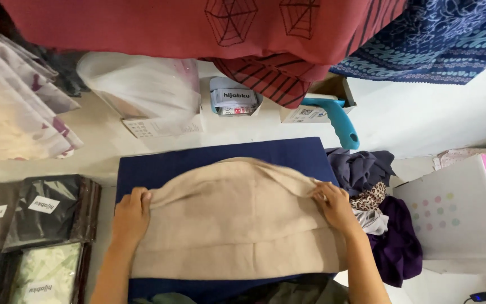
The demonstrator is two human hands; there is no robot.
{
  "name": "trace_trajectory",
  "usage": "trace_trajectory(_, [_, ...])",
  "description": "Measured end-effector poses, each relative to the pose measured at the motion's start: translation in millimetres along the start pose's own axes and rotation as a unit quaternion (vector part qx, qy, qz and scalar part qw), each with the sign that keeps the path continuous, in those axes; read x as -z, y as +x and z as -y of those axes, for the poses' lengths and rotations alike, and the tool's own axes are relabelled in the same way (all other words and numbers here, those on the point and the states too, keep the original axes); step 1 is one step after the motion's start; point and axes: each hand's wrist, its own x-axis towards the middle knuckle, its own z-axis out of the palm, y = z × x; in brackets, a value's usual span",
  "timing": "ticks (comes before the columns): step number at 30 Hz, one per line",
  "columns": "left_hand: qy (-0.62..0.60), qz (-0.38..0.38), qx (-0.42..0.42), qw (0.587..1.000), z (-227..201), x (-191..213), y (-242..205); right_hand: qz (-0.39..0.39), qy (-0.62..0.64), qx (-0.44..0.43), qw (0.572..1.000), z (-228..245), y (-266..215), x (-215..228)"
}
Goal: Cleaning a piece of fabric with a lint roller and then folding it neatly.
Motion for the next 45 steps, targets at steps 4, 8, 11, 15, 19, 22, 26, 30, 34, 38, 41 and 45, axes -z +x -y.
trace_trajectory(4, [-0.035, -0.046, -0.070, 0.996, 0.0, 14.7, -35.6, -0.033, -0.038, 0.023, 0.998, 3.2, -41.1, -11.0])
trace_trajectory(8, [0.012, -0.167, -0.170, 0.971, -0.2, 5.5, -42.7, -0.098, -0.113, 0.081, 0.985, 9.8, -46.5, -16.9])
trace_trajectory(11, [0.030, -0.197, -0.168, 0.965, 1.0, -1.2, -46.2, -0.124, -0.141, 0.112, 0.976, -7.3, -38.7, -28.6])
trace_trajectory(15, [-0.072, -0.150, -0.073, 0.983, 3.7, 5.0, -57.5, -0.125, 0.005, 0.034, 0.992, 11.2, -53.3, -7.2])
trace_trajectory(19, [-0.126, -0.060, -0.018, 0.990, 3.7, 60.8, -103.3, -0.077, 0.007, -0.043, 0.996, -3.1, -93.0, 27.6])
trace_trajectory(22, [-0.165, 0.006, -0.001, 0.986, -8.5, 124.3, -156.8, -0.018, 0.037, -0.076, 0.996, 32.7, -141.4, 82.3])
trace_trajectory(26, [-0.104, 0.132, 0.057, 0.984, -9.7, 154.6, -220.4, 0.062, 0.001, -0.115, 0.991, 63.3, -206.0, 115.4])
trace_trajectory(30, [-0.042, 0.064, 0.086, 0.993, 2.6, 104.2, -266.2, 0.061, 0.029, -0.117, 0.991, 29.5, -245.3, 68.5])
trace_trajectory(34, [0.098, -0.229, -0.027, 0.968, -3.0, 70.6, -296.4, -0.088, -0.087, -0.064, 0.990, 63.8, -275.9, 39.8])
trace_trajectory(38, [-0.003, -0.329, -0.096, 0.939, -13.8, 85.3, -297.7, -0.254, -0.014, -0.029, 0.967, 63.6, -281.7, 31.6])
trace_trajectory(41, [-0.123, -0.296, -0.067, 0.945, -16.1, 93.5, -282.7, -0.277, 0.068, -0.084, 0.955, 47.0, -264.5, 36.7])
trace_trajectory(45, [-0.265, -0.217, 0.020, 0.939, -32.2, 118.5, -226.6, -0.304, 0.068, -0.063, 0.948, 54.0, -198.8, 63.7])
